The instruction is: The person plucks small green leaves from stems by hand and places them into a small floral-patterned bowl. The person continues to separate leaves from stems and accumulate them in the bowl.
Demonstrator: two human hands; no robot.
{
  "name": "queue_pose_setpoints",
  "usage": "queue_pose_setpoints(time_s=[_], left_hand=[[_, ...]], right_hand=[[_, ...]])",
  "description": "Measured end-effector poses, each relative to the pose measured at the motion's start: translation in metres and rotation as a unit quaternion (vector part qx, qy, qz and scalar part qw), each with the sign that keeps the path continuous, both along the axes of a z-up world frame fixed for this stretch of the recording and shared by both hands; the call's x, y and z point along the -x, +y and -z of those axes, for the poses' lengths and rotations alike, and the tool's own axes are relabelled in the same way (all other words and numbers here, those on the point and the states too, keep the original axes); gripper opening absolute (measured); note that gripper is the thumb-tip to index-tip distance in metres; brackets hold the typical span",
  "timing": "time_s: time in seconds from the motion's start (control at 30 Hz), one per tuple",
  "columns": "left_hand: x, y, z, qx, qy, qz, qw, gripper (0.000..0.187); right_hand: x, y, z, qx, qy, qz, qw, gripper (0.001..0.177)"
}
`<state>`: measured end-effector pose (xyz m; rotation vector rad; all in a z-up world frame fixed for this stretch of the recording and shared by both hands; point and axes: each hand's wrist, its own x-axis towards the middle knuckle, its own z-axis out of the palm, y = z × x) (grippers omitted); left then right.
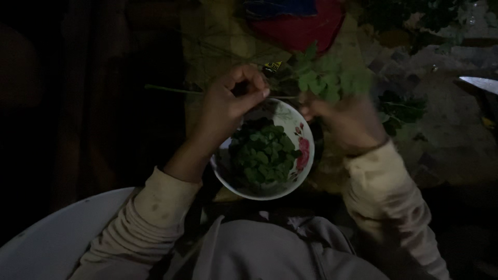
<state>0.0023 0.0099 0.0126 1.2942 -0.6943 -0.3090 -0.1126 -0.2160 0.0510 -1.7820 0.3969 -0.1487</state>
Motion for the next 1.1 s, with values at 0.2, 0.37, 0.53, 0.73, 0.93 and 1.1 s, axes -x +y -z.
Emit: queue_pose_setpoints(time_s=[0.2, 0.37, 0.53, 0.73, 0.93, 1.1], left_hand=[[0.007, -0.002, -0.011, -0.11, 0.008, -0.043, 0.993, 0.013], [0.025, -0.002, -0.024, -0.075, -0.319, -0.059, 0.943, 0.044], [0.04, 0.01, -0.035, -0.085, -0.338, -0.019, 0.937, 0.044], [0.072, 0.036, -0.024, -0.087, -0.272, -0.059, 0.957, 0.025], [0.091, 0.064, -0.005, -0.084, -0.116, -0.134, 0.981, 0.018], [0.097, 0.067, -0.002, -0.07, -0.102, -0.148, 0.981, 0.018]], right_hand=[[0.021, -0.024, -0.014, -0.057, -0.107, -0.134, 0.984, 0.023], [0.026, 0.011, -0.014, -0.053, 0.026, -0.034, 0.998, 0.024], [0.027, 0.043, -0.026, 0.001, -0.041, -0.081, 0.996, 0.046], [0.031, 0.064, -0.028, -0.073, -0.001, -0.124, 0.99, 0.051], [0.037, 0.086, -0.034, -0.035, 0.064, -0.13, 0.989, 0.036], [0.04, 0.098, -0.027, 0.049, 0.066, -0.087, 0.993, 0.022]])
